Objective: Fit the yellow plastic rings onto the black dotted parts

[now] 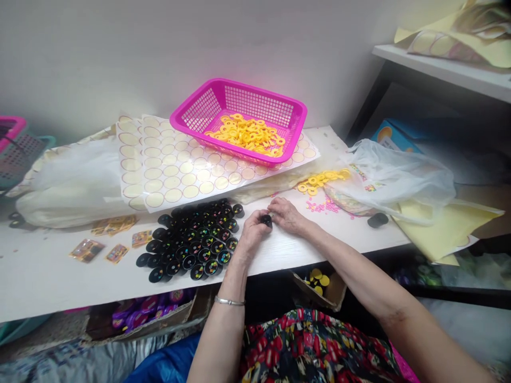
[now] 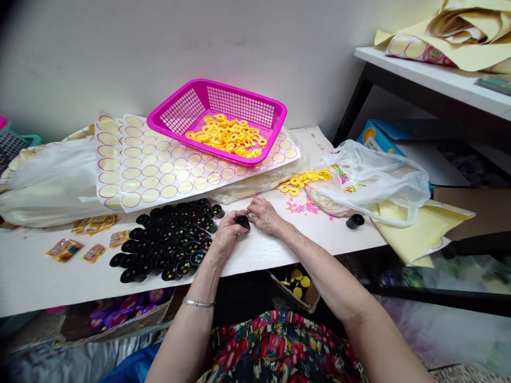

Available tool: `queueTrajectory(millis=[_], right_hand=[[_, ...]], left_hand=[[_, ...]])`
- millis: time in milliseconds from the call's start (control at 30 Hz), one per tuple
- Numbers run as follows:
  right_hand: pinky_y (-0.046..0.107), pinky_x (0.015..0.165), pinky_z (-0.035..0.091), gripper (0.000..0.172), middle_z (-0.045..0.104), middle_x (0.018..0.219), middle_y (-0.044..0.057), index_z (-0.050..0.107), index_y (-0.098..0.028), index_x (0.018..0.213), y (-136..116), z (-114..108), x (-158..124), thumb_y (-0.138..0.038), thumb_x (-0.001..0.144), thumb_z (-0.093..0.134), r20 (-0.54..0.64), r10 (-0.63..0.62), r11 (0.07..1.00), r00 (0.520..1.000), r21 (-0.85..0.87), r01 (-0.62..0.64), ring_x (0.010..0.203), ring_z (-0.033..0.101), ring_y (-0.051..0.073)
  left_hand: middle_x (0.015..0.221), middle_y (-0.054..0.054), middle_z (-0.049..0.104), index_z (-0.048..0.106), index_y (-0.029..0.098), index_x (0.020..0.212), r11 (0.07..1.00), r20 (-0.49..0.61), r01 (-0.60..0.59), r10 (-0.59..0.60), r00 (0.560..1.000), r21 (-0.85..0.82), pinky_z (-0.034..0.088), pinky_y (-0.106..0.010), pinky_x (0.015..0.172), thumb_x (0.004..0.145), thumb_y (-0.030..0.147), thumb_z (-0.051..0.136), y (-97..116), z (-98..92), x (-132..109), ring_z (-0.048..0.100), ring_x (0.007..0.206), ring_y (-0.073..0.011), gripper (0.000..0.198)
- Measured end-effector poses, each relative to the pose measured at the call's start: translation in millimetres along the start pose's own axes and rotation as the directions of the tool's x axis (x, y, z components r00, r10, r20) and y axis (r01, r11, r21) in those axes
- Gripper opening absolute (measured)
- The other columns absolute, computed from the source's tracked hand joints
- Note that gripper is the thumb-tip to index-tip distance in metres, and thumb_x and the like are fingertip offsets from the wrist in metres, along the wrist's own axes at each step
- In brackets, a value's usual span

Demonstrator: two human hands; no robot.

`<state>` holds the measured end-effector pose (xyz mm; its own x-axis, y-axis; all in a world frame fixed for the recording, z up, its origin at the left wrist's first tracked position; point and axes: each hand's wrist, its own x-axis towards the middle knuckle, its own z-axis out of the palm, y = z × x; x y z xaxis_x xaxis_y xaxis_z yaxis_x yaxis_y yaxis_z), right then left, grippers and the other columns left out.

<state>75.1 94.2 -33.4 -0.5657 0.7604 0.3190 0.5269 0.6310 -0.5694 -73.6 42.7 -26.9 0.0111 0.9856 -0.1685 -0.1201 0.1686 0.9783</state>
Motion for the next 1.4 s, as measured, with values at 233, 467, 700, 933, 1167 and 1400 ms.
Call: queueTrajectory(millis=[233, 467, 700, 933, 1167, 1400], right_hand=[[0.032, 0.077, 0.037, 0.005, 0.053, 0.088, 0.006, 0.061, -0.017, 0.081, -4, 1, 1, -0.019, 0.080, 0.057, 0.019, -0.001, 1.000, 1.000, -0.024, 0.001, 0.085, 0.046, 0.018], [0.031, 0.075, 0.036, 0.006, 0.051, 0.085, 0.006, 0.061, -0.016, 0.077, -12, 2, 5, -0.021, 0.079, 0.059, 0.041, -0.036, 0.999, 0.999, -0.012, 0.036, 0.084, 0.044, 0.019], [0.029, 0.070, 0.035, 0.018, 0.049, 0.080, 0.005, 0.058, -0.018, 0.069, -13, 9, 8, -0.014, 0.084, 0.047, 0.072, -0.038, 0.994, 0.997, -0.098, 0.044, 0.081, 0.042, 0.019], [0.030, 0.066, 0.033, 0.023, 0.050, 0.083, 0.006, 0.057, -0.018, 0.074, -14, 5, -13, -0.009, 0.085, 0.038, 0.155, -0.065, 0.970, 0.986, -0.222, 0.099, 0.079, 0.040, 0.020], [0.030, 0.068, 0.034, 0.023, 0.052, 0.086, 0.008, 0.057, -0.017, 0.076, -26, -14, -74, -0.008, 0.084, 0.037, 0.201, -0.158, 0.963, 0.967, -0.185, 0.196, 0.079, 0.039, 0.020], [0.030, 0.065, 0.035, 0.016, 0.051, 0.081, 0.008, 0.054, -0.016, 0.071, -30, -25, -123, -0.007, 0.078, 0.043, 0.136, -0.208, 0.965, 0.969, -0.135, 0.226, 0.076, 0.039, 0.020]], left_hand=[[0.086, 0.001, 0.059, 0.059, 0.017, 0.087, 0.999, -0.063, -0.046, 0.045, 0.997, -0.014, 0.040, -0.024, 0.073, 0.050, 0.011, 0.054, -2, 1.3, -12, 0.051, 0.081, -0.0133, 0.038], [0.086, 0.001, 0.058, 0.058, 0.018, 0.095, 0.997, -0.117, -0.004, 0.013, 0.993, 0.083, 0.041, -0.023, 0.071, 0.052, 0.012, 0.055, -2, -2.6, -30, 0.052, 0.080, -0.0136, 0.044], [0.098, -0.003, 0.060, 0.058, 0.017, 0.092, 0.996, -0.137, -0.089, 0.092, 0.986, 0.028, 0.042, -0.025, 0.083, 0.057, 0.009, 0.059, 5, 2.3, -71, 0.056, 0.092, -0.0149, 0.036], [0.089, -0.002, 0.061, 0.059, 0.018, 0.095, 0.989, 0.145, 0.148, -0.147, 0.978, 0.008, 0.044, -0.027, 0.080, 0.057, 0.008, 0.062, -12, 22.1, -138, 0.056, 0.082, -0.0146, 0.039], [0.074, 0.002, 0.059, 0.059, 0.017, 0.090, 0.976, 0.226, 0.205, -0.218, 0.950, 0.079, 0.040, -0.022, 0.063, 0.054, 0.002, 0.054, -60, 65.0, -140, 0.052, 0.067, -0.0114, 0.040], [0.069, 0.001, 0.062, 0.065, 0.010, 0.077, 0.967, -0.010, 0.162, -0.167, 0.986, -0.195, 0.043, -0.025, 0.069, 0.051, 0.018, 0.073, -65, 102.1, -123, 0.054, 0.068, -0.0125, 0.028]])
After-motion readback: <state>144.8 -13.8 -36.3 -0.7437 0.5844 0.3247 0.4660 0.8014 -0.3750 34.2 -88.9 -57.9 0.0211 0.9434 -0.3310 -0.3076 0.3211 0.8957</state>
